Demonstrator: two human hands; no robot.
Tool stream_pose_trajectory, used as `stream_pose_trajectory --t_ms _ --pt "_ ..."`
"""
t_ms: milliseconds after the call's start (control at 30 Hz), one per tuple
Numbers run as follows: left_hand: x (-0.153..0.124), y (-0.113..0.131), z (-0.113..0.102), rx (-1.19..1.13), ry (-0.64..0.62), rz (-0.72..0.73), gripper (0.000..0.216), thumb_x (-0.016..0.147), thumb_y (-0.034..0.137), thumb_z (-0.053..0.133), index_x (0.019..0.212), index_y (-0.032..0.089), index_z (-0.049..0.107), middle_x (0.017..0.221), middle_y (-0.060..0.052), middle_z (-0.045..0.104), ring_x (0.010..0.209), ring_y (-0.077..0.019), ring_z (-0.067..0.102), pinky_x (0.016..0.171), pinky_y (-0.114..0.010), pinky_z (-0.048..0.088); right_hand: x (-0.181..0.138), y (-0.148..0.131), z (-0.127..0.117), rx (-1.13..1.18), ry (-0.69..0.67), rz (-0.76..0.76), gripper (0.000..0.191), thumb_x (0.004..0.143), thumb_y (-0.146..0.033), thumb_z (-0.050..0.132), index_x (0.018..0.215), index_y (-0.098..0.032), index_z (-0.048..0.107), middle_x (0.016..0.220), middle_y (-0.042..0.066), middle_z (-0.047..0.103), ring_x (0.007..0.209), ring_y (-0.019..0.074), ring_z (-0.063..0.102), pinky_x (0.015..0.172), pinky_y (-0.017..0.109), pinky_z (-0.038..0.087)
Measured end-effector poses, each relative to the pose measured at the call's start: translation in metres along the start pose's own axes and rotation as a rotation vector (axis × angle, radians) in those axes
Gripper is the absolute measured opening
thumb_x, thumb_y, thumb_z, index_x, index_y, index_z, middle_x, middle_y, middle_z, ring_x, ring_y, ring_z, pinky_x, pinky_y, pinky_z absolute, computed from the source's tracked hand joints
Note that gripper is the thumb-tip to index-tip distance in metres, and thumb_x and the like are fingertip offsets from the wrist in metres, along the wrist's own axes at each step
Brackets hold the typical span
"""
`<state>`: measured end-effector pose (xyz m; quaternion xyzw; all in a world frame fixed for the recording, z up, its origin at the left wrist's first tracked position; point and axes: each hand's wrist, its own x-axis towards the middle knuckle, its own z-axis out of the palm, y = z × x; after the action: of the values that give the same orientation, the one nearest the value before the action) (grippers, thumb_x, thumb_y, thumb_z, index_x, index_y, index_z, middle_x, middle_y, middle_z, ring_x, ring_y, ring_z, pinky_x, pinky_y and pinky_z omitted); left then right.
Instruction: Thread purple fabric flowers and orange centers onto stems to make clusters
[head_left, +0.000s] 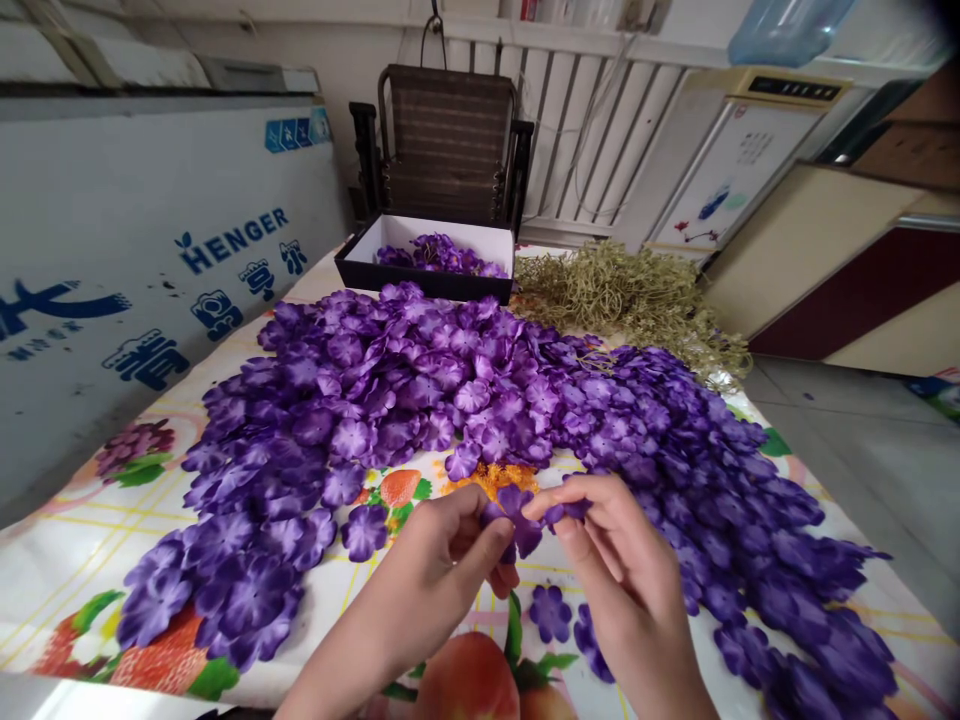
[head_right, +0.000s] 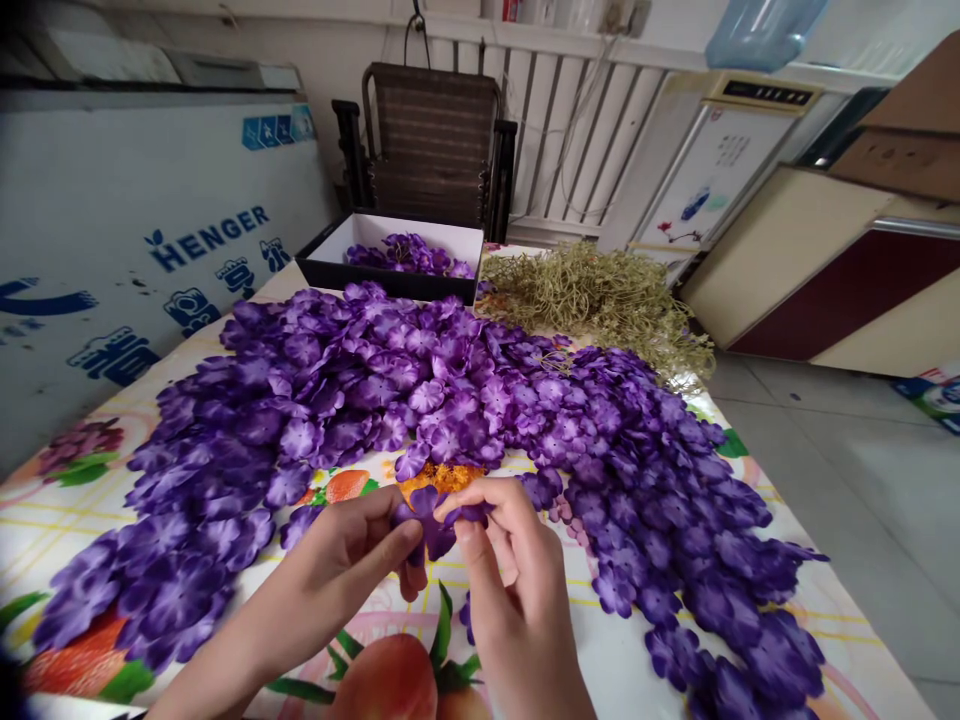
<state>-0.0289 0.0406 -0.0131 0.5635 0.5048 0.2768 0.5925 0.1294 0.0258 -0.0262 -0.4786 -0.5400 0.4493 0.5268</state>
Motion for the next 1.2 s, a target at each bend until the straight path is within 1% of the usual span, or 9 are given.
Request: stream_pose_trajectory --t_ms 133,267,467,533,600,700,867,1067,1200 --pt "-0.003 0.002 -0.001 -0.036 0.007 0.026 0.027 0.090 0.037 0.052 0.076 0.014 0.056 0.067 -0.006 0.068 0.062 -0.0151 0.062 0.063 -0.027 0.044 0.001 0.002 -0.007 0.129 -0.075 -0.020 0.008 0.094 -0.029 0.053 0.095 -0.029 0.061 0.090 -0.001 0.068 0.090 0.0145 0.063 0.081 0.024 0.048" --pt "-0.004 0.002 -0.001 -0.133 0.045 0.023 0.026 0.085 0.035 0.060 0.070 0.015 0.054 0.056 0.000 0.062 0.052 -0.0109 0.057 0.054 -0.022 0.041 0.001 0.000 -0.010 0.317 -0.162 0.061 0.006 0.093 -0.031 0.055 0.096 -0.029 0.060 0.090 -0.001 0.069 0.091 0.0166 0.062 0.083 0.028 0.047" --pt "-0.002 0.004 0.002 -0.301 0.032 -0.068 0.040 0.069 0.046 0.075 0.064 0.016 0.049 0.050 0.005 0.052 0.041 -0.0069 0.049 0.043 -0.018 0.037 0.001 -0.001 -0.009 0.348 -0.200 0.095 0.006 0.092 -0.031 0.057 0.093 -0.027 0.061 0.086 0.000 0.066 0.084 0.0157 0.061 0.076 0.027 0.047" --pt "-0.003 0.004 0.002 -0.301 -0.025 -0.083 0.043 0.068 0.052 0.074 0.066 0.015 0.052 0.049 0.005 0.052 0.039 -0.0068 0.048 0.042 -0.018 0.037 0.001 -0.001 -0.009 0.356 -0.198 0.109 0.008 0.091 -0.032 0.057 0.093 -0.026 0.062 0.084 0.000 0.064 0.081 0.0158 0.059 0.073 0.027 0.046" --pt "-0.004 0.004 0.000 -0.277 -0.112 -0.074 0.046 0.078 0.058 0.062 0.067 0.014 0.056 0.047 0.002 0.054 0.039 -0.0074 0.048 0.045 -0.019 0.040 0.002 -0.001 -0.010 0.356 -0.194 0.099 0.008 0.092 -0.032 0.057 0.092 -0.026 0.062 0.081 0.000 0.064 0.078 0.0154 0.058 0.073 0.027 0.044" --pt "-0.005 0.002 -0.003 -0.265 -0.224 -0.057 0.054 0.091 0.057 0.043 0.063 0.013 0.058 0.048 -0.002 0.057 0.043 -0.0089 0.051 0.053 -0.022 0.044 0.003 -0.001 -0.010 0.374 -0.183 0.062 0.008 0.092 -0.033 0.057 0.093 -0.027 0.063 0.079 -0.001 0.064 0.076 0.0143 0.058 0.073 0.027 0.042" --pt "-0.005 -0.003 -0.008 -0.241 -0.381 -0.078 0.054 0.089 0.055 0.048 0.059 0.012 0.059 0.055 -0.004 0.060 0.048 -0.0097 0.053 0.055 -0.022 0.043 0.005 0.003 -0.009 0.440 -0.118 0.032 0.008 0.090 -0.033 0.060 0.091 -0.026 0.064 0.075 -0.003 0.065 0.073 0.0125 0.059 0.071 0.025 0.042" --pt "-0.004 -0.002 -0.001 -0.296 -0.200 -0.164 0.058 0.075 0.071 0.056 0.055 0.017 0.049 0.037 0.006 0.041 0.033 -0.0057 0.037 0.038 -0.019 0.022 0.008 0.005 -0.009 0.511 -0.099 0.048 0.009 0.085 -0.034 0.066 0.087 -0.025 0.064 0.071 -0.002 0.066 0.070 0.0138 0.059 0.070 0.027 0.046" --pt "-0.002 0.000 0.004 -0.382 -0.108 -0.144 0.058 0.074 0.067 0.060 0.049 0.018 0.041 0.038 0.008 0.033 0.033 -0.0040 0.028 0.038 -0.020 0.021 0.007 0.002 -0.006 0.577 -0.126 0.119 0.008 0.085 -0.034 0.064 0.087 -0.026 0.062 0.075 0.000 0.066 0.065 0.0159 0.060 0.057 0.027 0.049"
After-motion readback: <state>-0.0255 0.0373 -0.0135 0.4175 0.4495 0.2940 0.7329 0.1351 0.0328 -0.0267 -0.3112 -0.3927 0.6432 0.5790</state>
